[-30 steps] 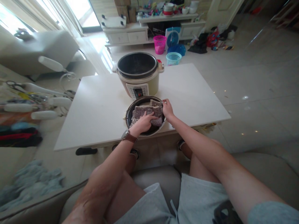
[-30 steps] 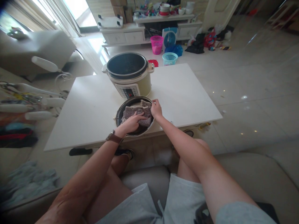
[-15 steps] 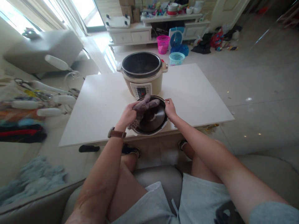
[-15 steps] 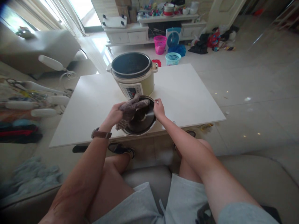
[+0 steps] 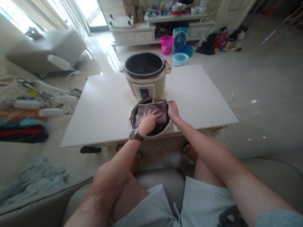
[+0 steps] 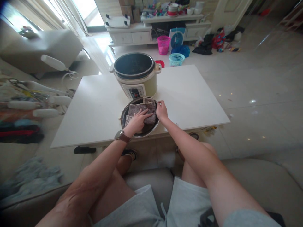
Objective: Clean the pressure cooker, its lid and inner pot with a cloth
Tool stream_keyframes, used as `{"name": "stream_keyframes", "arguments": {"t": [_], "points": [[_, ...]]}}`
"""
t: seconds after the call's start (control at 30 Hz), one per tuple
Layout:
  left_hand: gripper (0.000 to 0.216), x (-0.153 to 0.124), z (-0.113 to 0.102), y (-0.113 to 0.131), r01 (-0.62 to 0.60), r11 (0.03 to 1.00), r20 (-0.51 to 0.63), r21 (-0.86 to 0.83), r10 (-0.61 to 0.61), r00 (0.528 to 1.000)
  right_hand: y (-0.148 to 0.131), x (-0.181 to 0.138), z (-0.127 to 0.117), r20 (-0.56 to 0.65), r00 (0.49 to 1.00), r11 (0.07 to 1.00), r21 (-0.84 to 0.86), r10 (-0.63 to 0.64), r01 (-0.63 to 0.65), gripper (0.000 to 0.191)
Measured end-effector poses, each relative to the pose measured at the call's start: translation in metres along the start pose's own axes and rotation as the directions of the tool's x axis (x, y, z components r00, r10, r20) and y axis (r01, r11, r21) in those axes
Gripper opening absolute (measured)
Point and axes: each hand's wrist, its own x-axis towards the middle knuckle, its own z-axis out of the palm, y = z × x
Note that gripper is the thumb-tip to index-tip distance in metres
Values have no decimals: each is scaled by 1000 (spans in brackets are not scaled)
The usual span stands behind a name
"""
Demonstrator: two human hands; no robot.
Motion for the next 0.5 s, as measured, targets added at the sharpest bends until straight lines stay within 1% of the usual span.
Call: {"name": "stream_keyframes", "arguments": {"t": [0.07, 0.17, 0.27, 0.37, 0.5], "points": [[80, 1, -3, -6, 76, 997, -35, 0, -76, 997, -2, -1, 0, 3, 1000, 1000, -12, 7, -7, 13], [69, 1, -10, -15, 207, 978, -62, -12, -207, 976, -5, -3, 1, 13, 1000, 999, -22, 25, -25, 14], [66, -2, -13, -14, 247, 969, -35, 2, -246, 969, -6, -3, 2, 14, 1000, 1000, -23, 17, -16, 14], [69, -10, -14, 0, 254, 965, -7, 62, -254, 967, -6, -2, 3, 2, 1000, 1000, -17, 9, -9, 14], [71, -25, -18, 29, 286, 942, 55, 174, -299, 953, -8, -3, 2, 2, 1000, 1000, -13, 18, -18, 14]]}}
